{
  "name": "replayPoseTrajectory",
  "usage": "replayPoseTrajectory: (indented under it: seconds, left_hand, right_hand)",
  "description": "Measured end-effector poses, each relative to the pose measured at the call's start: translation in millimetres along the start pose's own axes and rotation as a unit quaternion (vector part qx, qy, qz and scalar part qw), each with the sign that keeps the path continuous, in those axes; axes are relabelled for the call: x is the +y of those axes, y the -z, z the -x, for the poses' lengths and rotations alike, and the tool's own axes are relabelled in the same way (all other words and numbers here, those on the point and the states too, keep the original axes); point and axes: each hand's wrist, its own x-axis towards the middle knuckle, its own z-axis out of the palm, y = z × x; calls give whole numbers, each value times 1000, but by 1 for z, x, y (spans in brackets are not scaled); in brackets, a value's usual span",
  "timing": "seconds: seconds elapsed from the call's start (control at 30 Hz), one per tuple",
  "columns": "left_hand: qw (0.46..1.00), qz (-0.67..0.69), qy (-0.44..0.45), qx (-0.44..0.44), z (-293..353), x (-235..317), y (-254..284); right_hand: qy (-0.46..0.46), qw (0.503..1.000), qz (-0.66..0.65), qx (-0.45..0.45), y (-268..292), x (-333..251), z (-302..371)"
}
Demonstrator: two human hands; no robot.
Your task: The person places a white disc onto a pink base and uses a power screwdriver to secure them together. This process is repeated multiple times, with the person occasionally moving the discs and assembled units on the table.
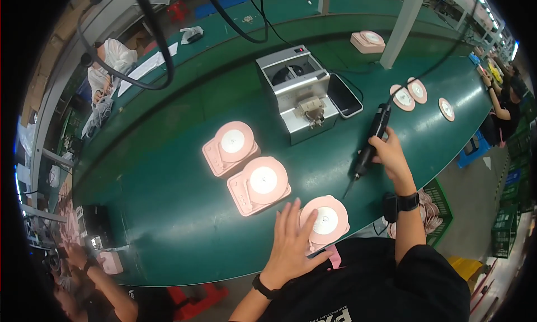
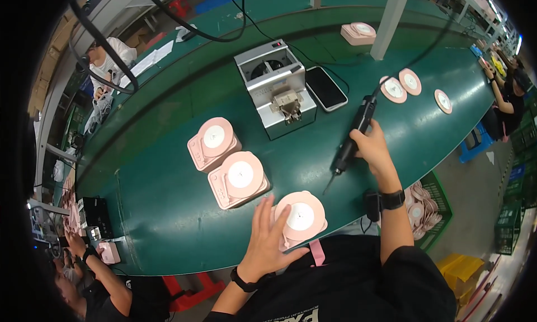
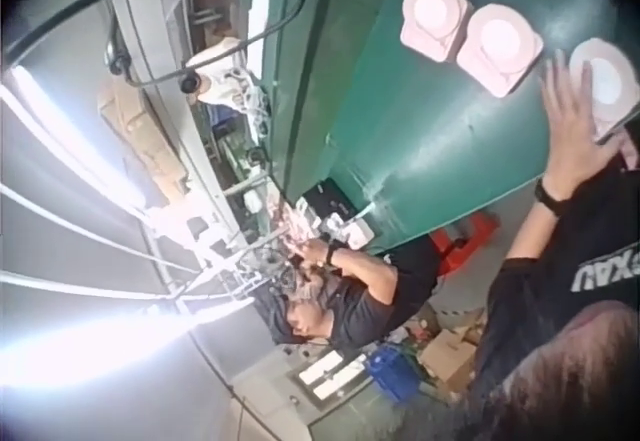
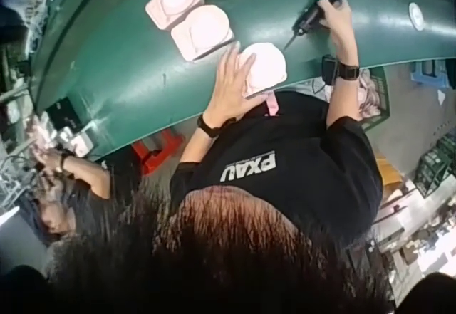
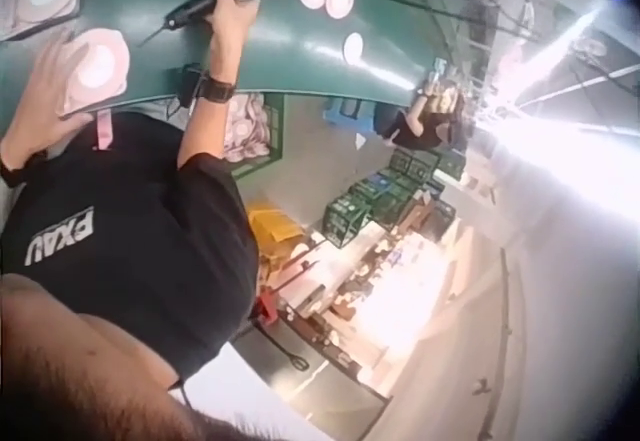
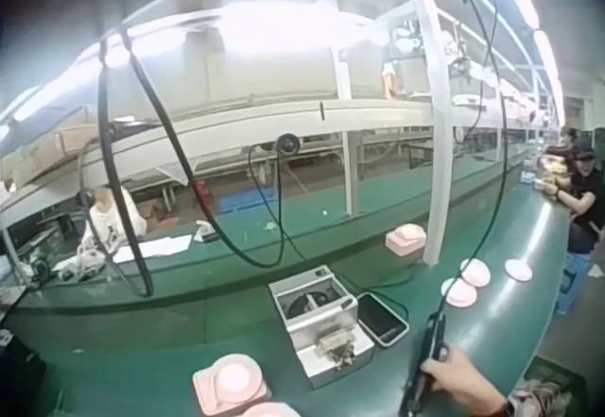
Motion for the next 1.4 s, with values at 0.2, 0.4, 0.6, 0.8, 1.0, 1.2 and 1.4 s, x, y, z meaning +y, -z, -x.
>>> replayPoseTrajectory:
  seconds: [0.2,0.4,0.6,0.8,1.0,1.2,1.4]
  left_hand:
    - [999,-20,-37,5,-40,6,-8]
    - [982,4,-116,146,-90,5,72]
    - [946,-242,48,211,-106,-121,140]
    - [978,-52,123,159,-100,-159,107]
    - [970,53,138,191,-100,-171,96]
    - [974,104,92,178,-95,-168,85]
    - [980,118,58,147,-103,-152,79]
  right_hand:
    - [70,973,-217,-26,-15,-47,15]
    - [380,900,-202,-77,-36,-123,19]
    - [482,851,-162,-130,-75,-157,18]
    - [484,856,-128,-133,-117,-160,-7]
    - [419,875,-162,-181,-127,-148,-14]
    - [397,891,-98,-198,-135,-155,0]
    - [391,873,-137,-257,-150,-161,30]
